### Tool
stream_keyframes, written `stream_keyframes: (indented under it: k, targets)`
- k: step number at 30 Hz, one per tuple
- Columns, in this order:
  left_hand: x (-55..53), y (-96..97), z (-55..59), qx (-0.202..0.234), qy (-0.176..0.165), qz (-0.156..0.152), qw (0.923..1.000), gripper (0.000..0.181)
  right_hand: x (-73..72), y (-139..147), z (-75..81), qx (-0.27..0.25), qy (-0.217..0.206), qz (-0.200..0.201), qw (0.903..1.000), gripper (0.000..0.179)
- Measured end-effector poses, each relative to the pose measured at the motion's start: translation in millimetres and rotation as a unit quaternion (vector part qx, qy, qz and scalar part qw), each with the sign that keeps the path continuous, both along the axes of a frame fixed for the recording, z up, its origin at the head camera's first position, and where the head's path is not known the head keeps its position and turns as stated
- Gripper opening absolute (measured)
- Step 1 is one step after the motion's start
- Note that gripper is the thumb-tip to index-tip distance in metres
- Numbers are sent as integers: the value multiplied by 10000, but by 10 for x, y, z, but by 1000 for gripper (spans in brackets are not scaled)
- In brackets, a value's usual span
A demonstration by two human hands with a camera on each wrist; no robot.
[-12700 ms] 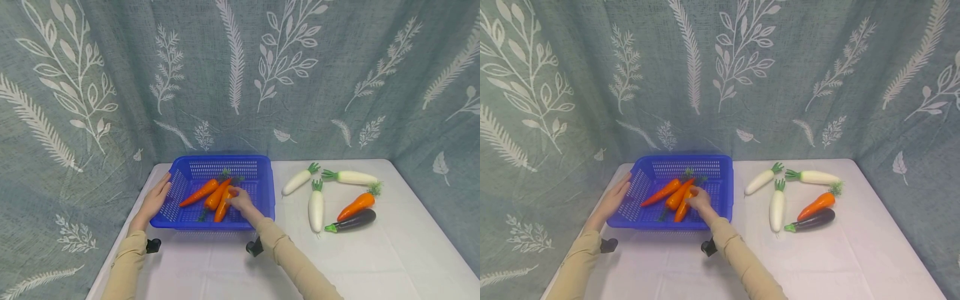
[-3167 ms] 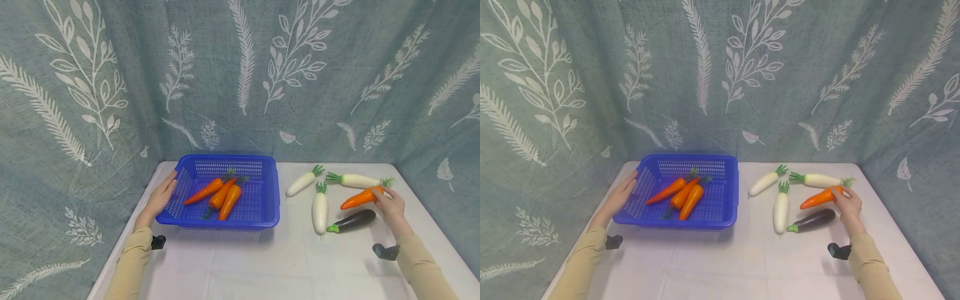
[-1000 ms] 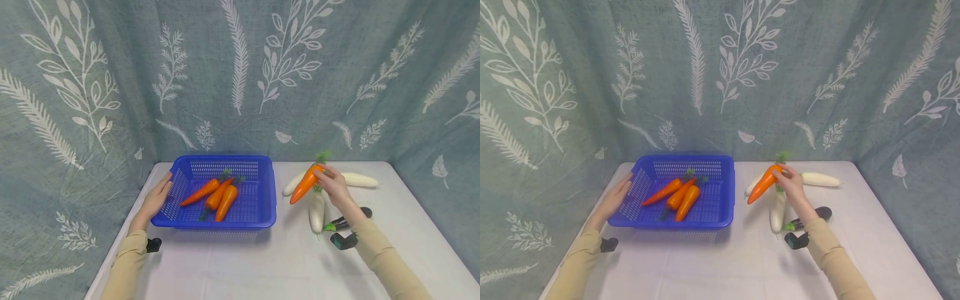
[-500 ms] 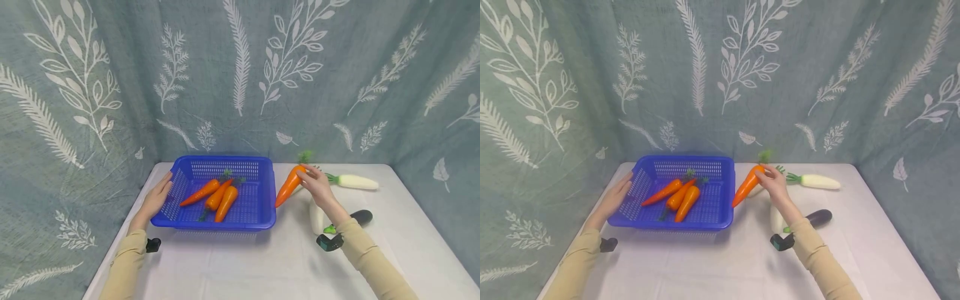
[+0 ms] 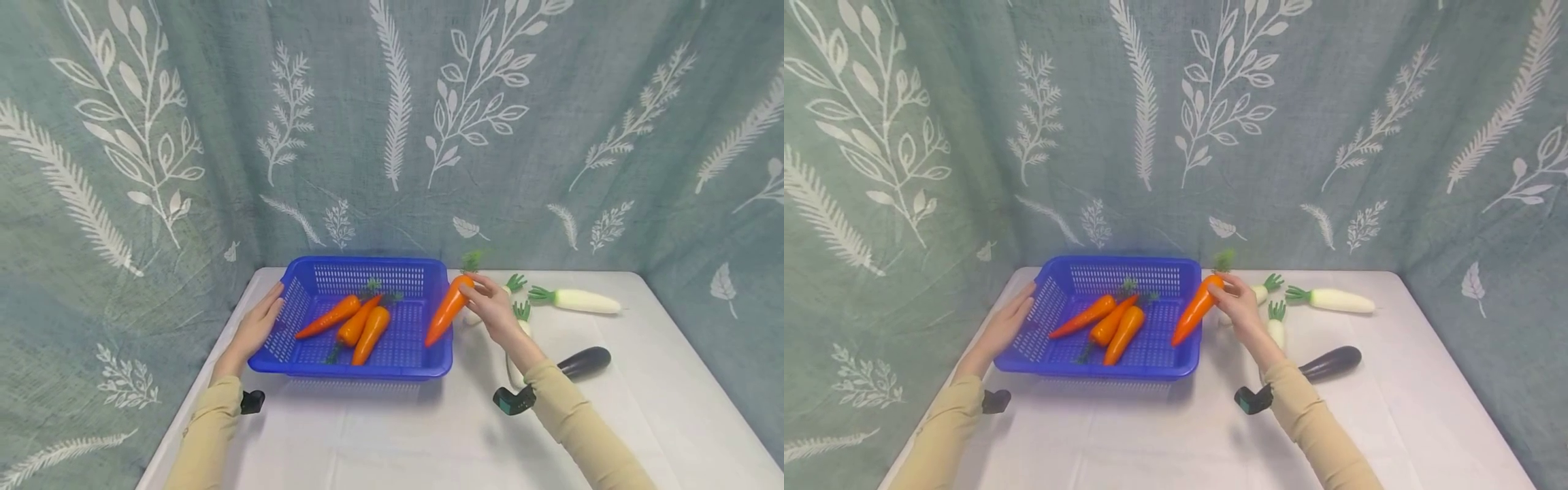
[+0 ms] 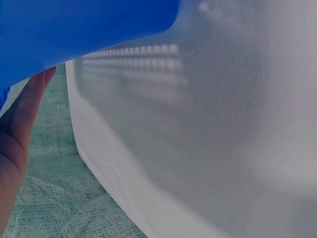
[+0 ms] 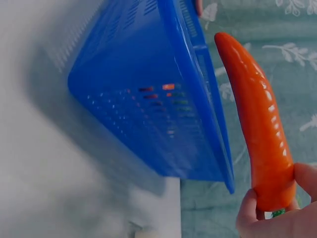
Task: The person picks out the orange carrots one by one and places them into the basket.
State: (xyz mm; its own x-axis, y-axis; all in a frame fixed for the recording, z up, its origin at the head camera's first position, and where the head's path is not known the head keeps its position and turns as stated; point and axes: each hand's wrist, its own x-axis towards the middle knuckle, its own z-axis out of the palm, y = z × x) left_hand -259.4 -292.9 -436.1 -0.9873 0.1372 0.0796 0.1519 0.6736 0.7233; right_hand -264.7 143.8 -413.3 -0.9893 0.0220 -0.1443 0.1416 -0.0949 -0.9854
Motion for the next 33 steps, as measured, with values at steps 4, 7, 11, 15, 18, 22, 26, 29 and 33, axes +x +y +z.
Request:
stream_keyframes:
  k: [4,7,11,15,18,22,26,29,33]
  targets:
    - [21,7,13,10,26,-21,10000,54,1,-97,-23,72,-16,9,10000,47]
    - [35,15,2,5,58,-14,10000,54,13,-161,-56,77,-12,-5,10000,46]
    - [25,13,-15,38,99,4,9999,53,20,-243,-94,43,34,-61,10000,46]
    - [12,10,-17,56,93,-22,9999,53,29,-307,-117,170,193,-189,9995,44]
    - [-3,-4,-17,3,52,2,10000,54,33,-353,-126,375,425,-238,9981,43]
    - [-17,-16,0,-71,-33,27,10000,53,32,-439,-117,642,630,-256,9956,41]
    - [-25,-14,17,-57,-90,14,9999,53,6,-549,-90,942,867,-332,9912,38]
    - [-34,-9,24,-36,-122,18,9999,54,-16,-630,-64,1144,1033,-354,9874,37]
    - [-39,-1,28,-56,-115,8,9999,53,-28,-723,-58,1290,1131,-313,9847,36]
